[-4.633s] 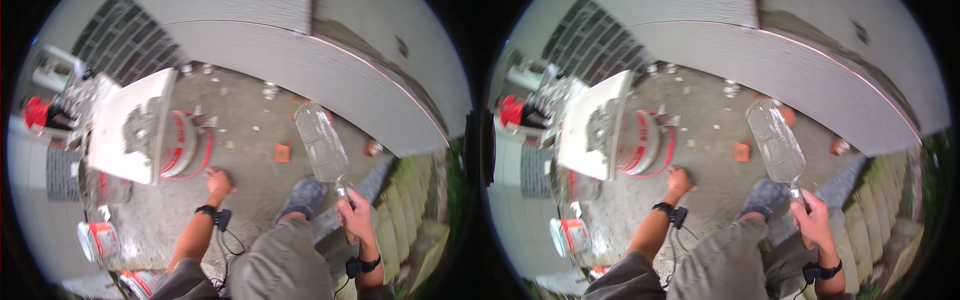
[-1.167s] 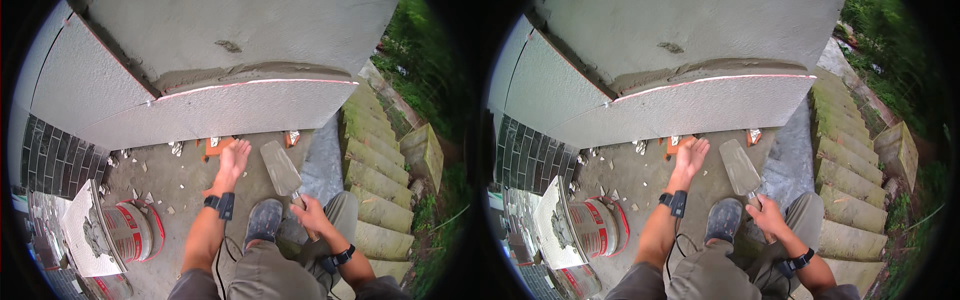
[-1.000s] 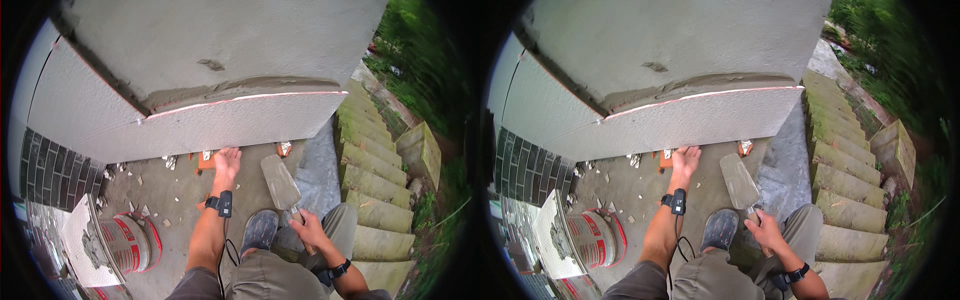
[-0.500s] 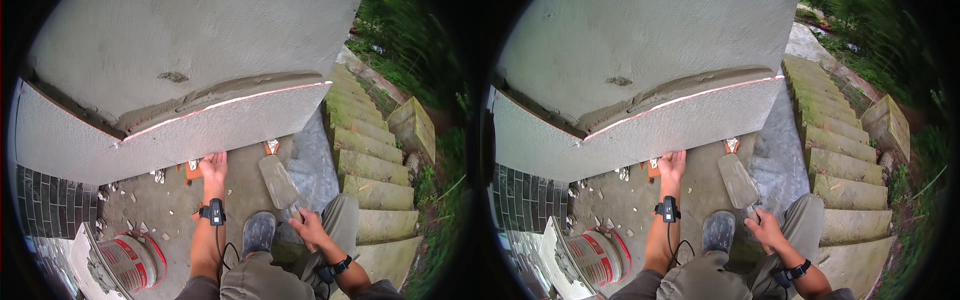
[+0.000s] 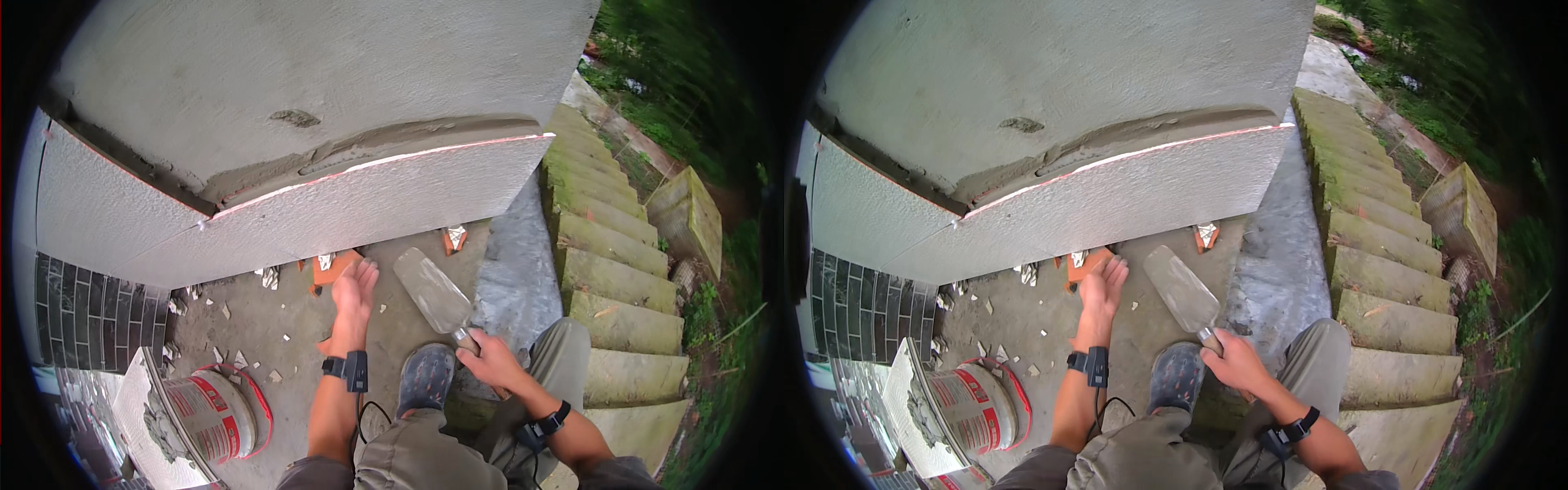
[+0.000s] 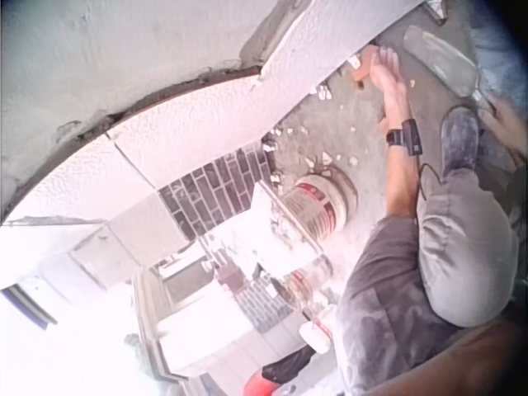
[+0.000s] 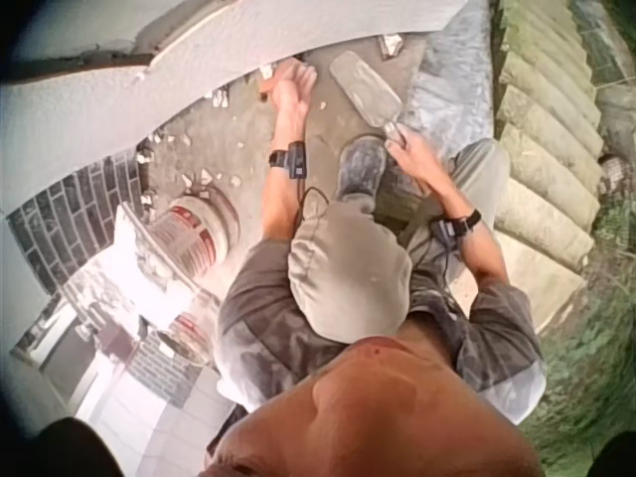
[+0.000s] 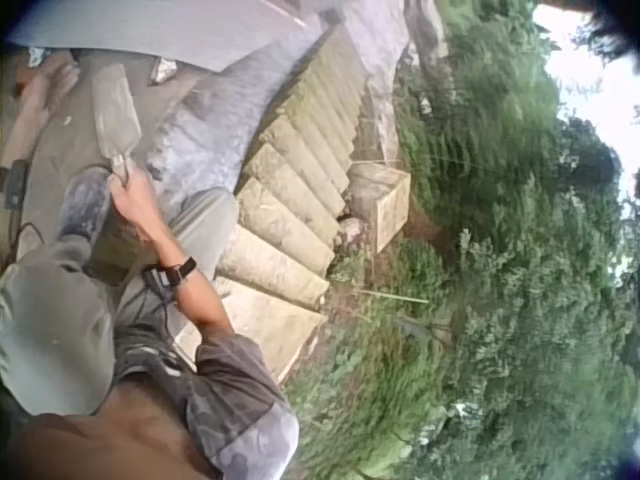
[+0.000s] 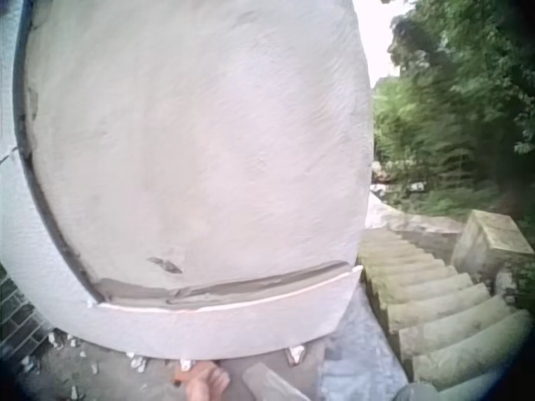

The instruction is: Applying adhesive and placing large wall tiles on an exterior wall using spacers.

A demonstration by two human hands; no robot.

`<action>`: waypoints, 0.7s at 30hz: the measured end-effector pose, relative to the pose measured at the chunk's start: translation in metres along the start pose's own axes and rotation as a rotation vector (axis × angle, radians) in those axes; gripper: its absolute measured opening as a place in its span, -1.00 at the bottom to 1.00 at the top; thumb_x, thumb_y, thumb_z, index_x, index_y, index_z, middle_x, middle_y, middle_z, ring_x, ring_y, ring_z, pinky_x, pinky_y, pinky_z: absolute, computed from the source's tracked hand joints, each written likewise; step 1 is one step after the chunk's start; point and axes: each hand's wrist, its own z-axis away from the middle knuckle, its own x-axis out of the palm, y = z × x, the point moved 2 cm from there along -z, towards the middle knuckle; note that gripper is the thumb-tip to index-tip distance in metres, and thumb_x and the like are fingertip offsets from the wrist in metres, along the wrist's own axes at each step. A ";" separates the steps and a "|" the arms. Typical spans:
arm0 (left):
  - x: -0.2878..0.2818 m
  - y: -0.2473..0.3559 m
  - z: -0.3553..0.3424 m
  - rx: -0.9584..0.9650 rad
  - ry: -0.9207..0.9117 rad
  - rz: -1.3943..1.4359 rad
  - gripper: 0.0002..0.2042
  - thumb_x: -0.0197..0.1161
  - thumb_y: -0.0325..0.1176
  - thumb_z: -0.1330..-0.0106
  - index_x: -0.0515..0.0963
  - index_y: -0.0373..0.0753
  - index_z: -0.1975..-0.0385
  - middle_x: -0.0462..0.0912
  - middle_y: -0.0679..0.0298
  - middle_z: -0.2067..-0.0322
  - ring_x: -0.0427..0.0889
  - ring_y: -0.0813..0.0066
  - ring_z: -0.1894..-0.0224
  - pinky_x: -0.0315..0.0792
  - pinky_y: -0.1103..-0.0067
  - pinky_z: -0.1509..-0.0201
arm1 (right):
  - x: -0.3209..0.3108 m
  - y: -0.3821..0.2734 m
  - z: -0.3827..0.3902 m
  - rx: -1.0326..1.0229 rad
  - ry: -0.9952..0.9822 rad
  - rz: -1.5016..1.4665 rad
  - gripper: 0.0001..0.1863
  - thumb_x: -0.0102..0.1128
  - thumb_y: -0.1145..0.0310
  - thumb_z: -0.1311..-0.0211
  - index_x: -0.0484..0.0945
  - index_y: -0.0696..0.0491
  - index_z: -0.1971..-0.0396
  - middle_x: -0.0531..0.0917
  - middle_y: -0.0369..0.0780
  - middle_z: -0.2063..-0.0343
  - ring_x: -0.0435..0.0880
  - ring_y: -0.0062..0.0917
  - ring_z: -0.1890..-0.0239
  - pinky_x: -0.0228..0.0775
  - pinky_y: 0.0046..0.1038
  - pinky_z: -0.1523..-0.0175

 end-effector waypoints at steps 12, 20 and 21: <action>-0.175 0.043 0.072 0.884 0.648 -1.112 -0.85 0.34 -0.50 -0.25 0.49 -0.39 0.42 0.57 0.18 0.49 0.57 0.36 0.43 0.51 0.42 0.26 | 0.033 -0.046 -0.078 -0.006 -0.379 -0.036 -0.62 0.27 0.21 -0.21 0.55 0.25 0.20 0.65 0.14 0.37 0.67 0.08 0.22 0.45 -0.07 0.13; -0.202 0.026 0.094 1.059 0.474 -1.437 -0.85 0.27 -0.44 -0.27 0.54 -0.42 0.34 0.53 -0.01 0.32 0.53 -0.02 0.20 0.41 0.22 0.05 | 0.049 -0.050 -0.100 -0.076 -0.386 0.078 -0.62 0.25 0.19 -0.23 0.58 0.23 0.16 0.70 0.10 0.28 0.68 0.04 0.14 0.48 -0.10 0.04; -0.206 0.024 0.091 0.999 0.500 -1.408 -0.88 0.23 -0.47 -0.23 0.54 -0.41 0.34 0.53 -0.02 0.32 0.54 -0.03 0.20 0.42 0.22 0.06 | 0.051 -0.053 -0.100 -0.082 -0.384 0.108 -0.61 0.24 0.18 -0.24 0.59 0.23 0.14 0.70 0.11 0.25 0.68 0.04 0.11 0.48 -0.09 0.02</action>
